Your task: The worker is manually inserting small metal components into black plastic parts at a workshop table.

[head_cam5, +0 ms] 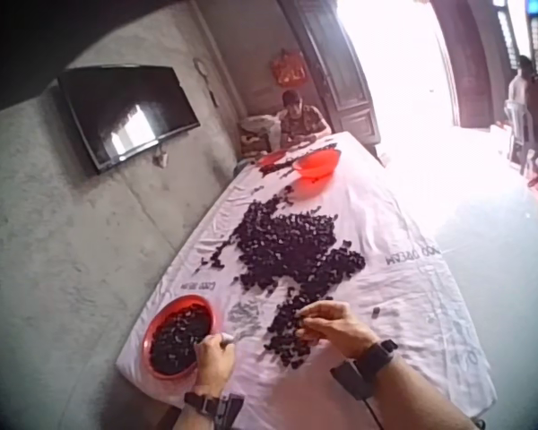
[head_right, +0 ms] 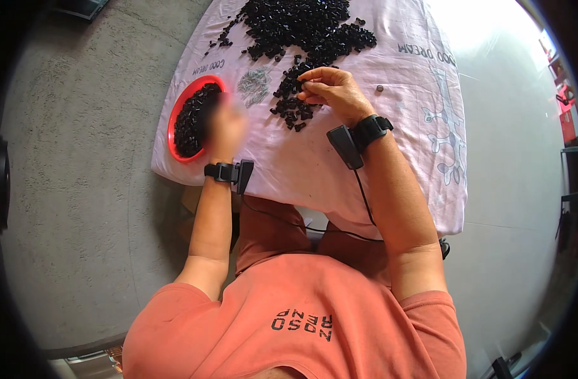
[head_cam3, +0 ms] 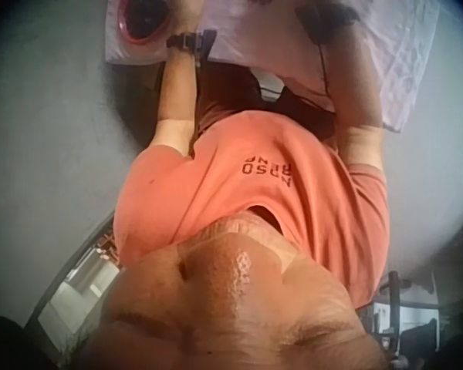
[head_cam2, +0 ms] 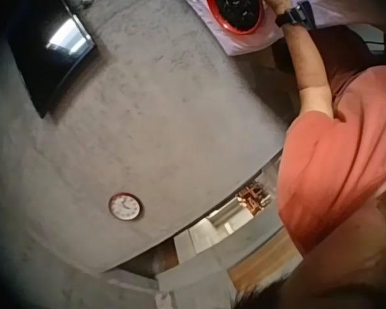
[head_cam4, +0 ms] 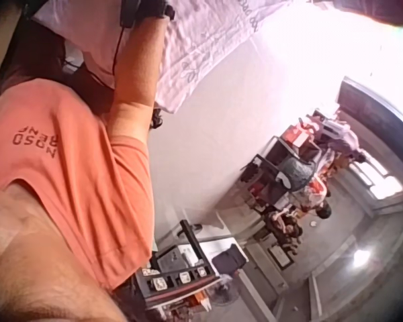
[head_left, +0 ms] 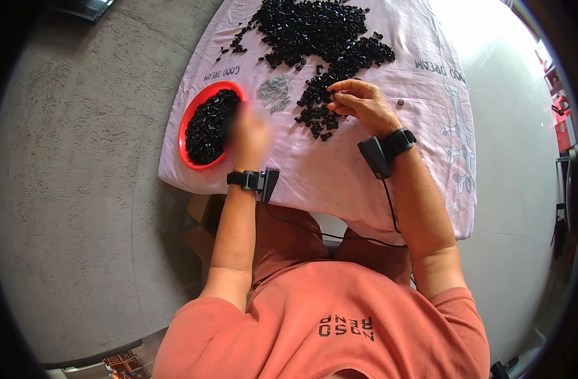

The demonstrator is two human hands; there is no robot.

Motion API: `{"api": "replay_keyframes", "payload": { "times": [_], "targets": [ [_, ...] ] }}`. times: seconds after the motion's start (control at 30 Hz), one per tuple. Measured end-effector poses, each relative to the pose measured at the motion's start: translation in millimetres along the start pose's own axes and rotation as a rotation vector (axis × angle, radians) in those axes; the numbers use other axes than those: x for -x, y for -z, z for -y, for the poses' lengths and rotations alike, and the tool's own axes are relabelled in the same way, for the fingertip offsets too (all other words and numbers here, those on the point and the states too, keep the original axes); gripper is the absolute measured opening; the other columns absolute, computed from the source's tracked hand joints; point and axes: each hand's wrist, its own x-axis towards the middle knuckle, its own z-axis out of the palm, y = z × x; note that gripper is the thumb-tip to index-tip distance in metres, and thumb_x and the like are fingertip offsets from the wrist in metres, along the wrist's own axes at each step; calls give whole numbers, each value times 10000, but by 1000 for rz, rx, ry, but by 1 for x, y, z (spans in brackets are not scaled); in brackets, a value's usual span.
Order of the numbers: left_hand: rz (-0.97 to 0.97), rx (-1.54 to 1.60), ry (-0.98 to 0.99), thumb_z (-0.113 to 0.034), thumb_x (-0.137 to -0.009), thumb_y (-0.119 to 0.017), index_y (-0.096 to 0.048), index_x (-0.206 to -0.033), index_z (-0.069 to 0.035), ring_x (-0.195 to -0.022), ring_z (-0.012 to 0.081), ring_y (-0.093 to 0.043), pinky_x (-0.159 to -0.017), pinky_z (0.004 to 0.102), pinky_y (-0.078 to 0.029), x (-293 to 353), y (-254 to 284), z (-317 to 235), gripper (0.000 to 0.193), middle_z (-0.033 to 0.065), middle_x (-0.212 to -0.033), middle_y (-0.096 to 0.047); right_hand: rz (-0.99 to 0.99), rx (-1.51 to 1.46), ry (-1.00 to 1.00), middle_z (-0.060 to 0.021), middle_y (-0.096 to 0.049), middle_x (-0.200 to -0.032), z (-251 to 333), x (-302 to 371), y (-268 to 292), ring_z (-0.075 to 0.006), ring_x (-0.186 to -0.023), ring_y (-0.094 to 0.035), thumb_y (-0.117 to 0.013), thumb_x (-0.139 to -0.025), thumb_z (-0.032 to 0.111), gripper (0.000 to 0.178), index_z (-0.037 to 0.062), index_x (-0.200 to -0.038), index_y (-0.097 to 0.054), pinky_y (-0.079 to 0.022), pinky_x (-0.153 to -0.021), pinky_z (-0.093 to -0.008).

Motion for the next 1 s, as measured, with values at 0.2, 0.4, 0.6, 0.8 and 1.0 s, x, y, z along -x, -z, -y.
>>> {"api": "replay_keyframes", "payload": {
  "times": [0.2,0.4,0.6,0.8,1.0],
  "targets": [
    [29,-28,56,-114,-795,-687,-715,-859,-17,-723,337,-703,-704,406,-540,1,-5,6,119,182,-755,-703,8,12,11,-50,-698,-982,0,0,0,-139,-885,-717,-628,-986,119,223,29,-1186,-671,-589,-788,-233],
    [95,-16,46,-116,-830,-680,-696,-869,2,-736,334,-707,-705,401,-540,20,4,2,126,187,-779,-708,30,27,-19,-39,-698,-957,1,0,-1,-122,-864,-714,-621,-991,122,215,29,-1175,-679,-588,-781,-231],
    [90,197,-41,-100,-889,-664,-672,-922,8,-698,212,-690,-653,347,-523,18,11,-31,113,143,-789,-711,69,91,-51,-58,-723,-916,0,2,-6,-116,-829,-716,-626,-980,98,189,12,-1134,-696,-594,-763,-235],
    [174,267,-174,-49,-854,-653,-614,-872,7,-742,337,-650,-666,422,-499,5,19,-95,71,174,-797,-659,155,221,-65,-50,-721,-894,-4,2,-8,-99,-796,-694,-615,-982,92,188,13,-1130,-699,-585,-773,-241],
    [255,247,-221,-38,-834,-647,-597,-868,11,-821,421,-630,-731,482,-494,-2,14,-104,78,206,-857,-639,199,213,-71,-53,-716,-890,-5,0,-6,-104,-782,-688,-629,-972,87,190,4,-1129,-697,-585,-755,-249]
  ]
}}
